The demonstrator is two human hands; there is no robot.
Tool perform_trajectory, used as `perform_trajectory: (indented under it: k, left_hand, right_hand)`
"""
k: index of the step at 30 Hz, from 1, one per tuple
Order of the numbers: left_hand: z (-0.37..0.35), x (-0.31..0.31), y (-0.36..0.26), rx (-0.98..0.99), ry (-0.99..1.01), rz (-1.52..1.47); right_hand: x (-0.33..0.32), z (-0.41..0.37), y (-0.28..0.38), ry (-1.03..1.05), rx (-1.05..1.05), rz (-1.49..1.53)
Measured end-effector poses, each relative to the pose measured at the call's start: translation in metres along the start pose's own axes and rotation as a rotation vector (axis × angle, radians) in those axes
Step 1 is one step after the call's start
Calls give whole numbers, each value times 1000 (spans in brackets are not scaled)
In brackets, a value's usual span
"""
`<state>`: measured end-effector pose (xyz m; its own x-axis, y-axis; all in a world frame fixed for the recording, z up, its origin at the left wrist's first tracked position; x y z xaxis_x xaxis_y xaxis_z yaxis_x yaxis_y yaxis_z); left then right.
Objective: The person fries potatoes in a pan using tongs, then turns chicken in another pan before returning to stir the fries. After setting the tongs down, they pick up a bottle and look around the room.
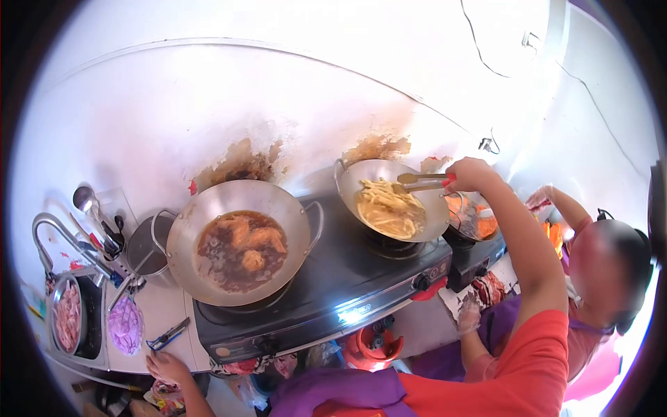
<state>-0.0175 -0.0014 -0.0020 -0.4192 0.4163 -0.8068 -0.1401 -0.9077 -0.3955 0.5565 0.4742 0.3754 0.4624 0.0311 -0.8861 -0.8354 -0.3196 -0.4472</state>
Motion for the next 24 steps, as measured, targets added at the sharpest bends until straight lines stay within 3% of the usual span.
perform_trajectory:
  k: [5,8,12,16,20,24]
  left_hand:
    - [1,7,6,39,-8,18]
    - [-1,3,4,17,4,18]
    - [0,11,9,1,-22,16]
    - [-3,5,6,-26,1,26]
    - [1,11,10,-19,-5,31]
    - [3,15,13,11,-27,25]
  right_hand:
    - [31,8,0,-56,118,-14]
    - [50,8,-5,41,120,104]
    - [22,-28,-13,140,78,83]
    - [-2,-52,-23,81,136,139]
    - [22,-45,-21,49,78,23]
    - [49,-36,-8,80,19,97]
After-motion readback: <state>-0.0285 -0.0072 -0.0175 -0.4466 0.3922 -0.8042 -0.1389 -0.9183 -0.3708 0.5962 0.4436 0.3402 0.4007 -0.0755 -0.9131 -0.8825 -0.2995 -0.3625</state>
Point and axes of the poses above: each hand's wrist, its own z-axis towards the middle knuckle, its own x-axis out of the palm, y = z × x, the point moved 5 cm from there along z, towards the middle knuckle, and after that the axes turned 3 degrees about y, right-handed, at the moved point
